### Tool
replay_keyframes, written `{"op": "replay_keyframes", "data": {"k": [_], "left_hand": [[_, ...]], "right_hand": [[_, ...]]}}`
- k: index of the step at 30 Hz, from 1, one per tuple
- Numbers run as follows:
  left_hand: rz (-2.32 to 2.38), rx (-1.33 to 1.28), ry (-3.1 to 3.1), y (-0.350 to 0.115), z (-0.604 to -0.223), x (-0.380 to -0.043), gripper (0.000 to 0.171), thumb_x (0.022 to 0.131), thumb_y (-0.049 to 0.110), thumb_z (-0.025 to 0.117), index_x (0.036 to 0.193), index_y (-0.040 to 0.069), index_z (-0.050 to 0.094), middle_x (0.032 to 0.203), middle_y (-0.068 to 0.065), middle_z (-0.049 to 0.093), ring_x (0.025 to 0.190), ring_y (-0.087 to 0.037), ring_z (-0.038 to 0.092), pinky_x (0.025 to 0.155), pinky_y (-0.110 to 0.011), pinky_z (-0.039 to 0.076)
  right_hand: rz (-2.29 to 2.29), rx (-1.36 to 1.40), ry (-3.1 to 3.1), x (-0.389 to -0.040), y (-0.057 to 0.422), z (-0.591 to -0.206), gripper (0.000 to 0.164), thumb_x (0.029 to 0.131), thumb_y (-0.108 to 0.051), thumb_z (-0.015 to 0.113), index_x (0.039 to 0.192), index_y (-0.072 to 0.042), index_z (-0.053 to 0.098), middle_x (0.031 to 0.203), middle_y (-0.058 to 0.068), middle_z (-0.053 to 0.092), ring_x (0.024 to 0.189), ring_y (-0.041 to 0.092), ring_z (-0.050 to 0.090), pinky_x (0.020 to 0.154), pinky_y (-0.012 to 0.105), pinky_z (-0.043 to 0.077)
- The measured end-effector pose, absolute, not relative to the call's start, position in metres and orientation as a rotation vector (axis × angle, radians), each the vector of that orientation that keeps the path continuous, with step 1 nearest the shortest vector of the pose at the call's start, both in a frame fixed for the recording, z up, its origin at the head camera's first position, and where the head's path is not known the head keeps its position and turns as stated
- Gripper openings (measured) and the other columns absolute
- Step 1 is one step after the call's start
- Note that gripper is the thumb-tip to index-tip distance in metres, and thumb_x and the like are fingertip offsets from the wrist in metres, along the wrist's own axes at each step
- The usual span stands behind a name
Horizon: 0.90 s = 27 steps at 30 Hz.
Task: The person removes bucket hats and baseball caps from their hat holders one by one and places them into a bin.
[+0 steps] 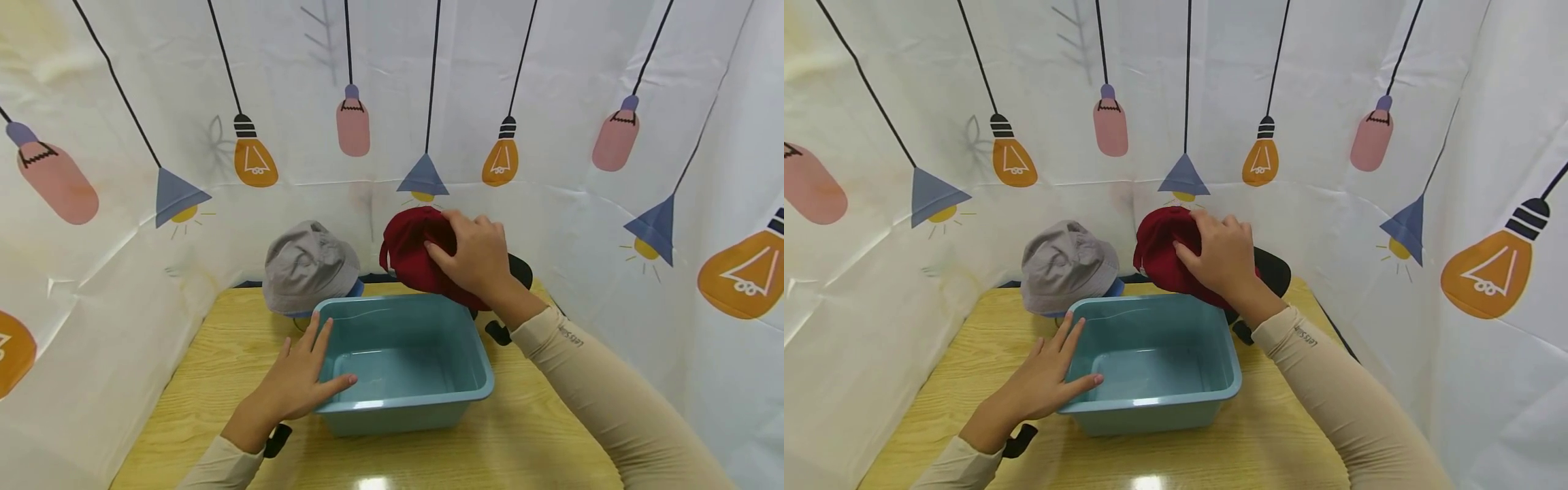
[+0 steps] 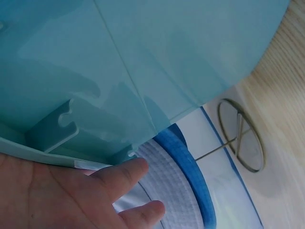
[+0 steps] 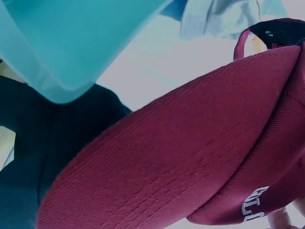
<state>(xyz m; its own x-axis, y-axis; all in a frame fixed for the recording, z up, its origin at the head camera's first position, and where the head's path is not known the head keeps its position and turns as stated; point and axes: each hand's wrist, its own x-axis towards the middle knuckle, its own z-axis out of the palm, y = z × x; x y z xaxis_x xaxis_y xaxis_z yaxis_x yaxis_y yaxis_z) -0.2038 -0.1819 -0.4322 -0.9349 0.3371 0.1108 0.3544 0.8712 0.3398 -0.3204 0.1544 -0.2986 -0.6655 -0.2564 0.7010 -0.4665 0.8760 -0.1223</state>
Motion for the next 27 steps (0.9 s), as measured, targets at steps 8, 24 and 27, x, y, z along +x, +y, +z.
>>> {"op": "replay_keyframes", "data": {"k": [8, 24, 27], "left_hand": [[-0.575, -0.552, -3.004, -0.182, -0.431, -0.203, 0.114, 0.089, 0.086, 0.045, 0.168, 0.013, 0.009, 0.175, -0.015, 0.002, 0.153, -0.04, 0.034, 0.116, -0.077, 0.022], [-0.597, -0.542, -3.005, -0.183, -0.433, -0.205, 0.119, 0.088, 0.088, 0.044, 0.168, 0.009, 0.007, 0.175, -0.012, 0.001, 0.151, -0.039, 0.038, 0.118, -0.076, 0.02], [-0.595, -0.54, -3.003, -0.183, -0.433, -0.205, 0.119, 0.088, 0.088, 0.044, 0.168, 0.008, 0.006, 0.175, -0.013, 0.002, 0.15, -0.04, 0.039, 0.117, -0.076, 0.021]], "right_hand": [[0.318, 0.625, -2.28, -0.313, 0.145, -0.305, 0.062, 0.091, -0.048, 0.069, 0.146, -0.021, 0.057, 0.117, 0.006, 0.075, 0.086, 0.031, 0.062, 0.073, 0.048, 0.047], [0.231, 0.864, -2.253, -0.29, 0.125, -0.317, 0.067, 0.093, -0.046, 0.067, 0.155, -0.028, 0.048, 0.112, 0.002, 0.079, 0.074, 0.021, 0.056, 0.066, 0.039, 0.048], [0.233, 0.91, -2.247, -0.286, 0.122, -0.319, 0.066, 0.093, -0.045, 0.067, 0.155, -0.027, 0.049, 0.114, 0.001, 0.078, 0.072, 0.02, 0.055, 0.064, 0.037, 0.046]]}}
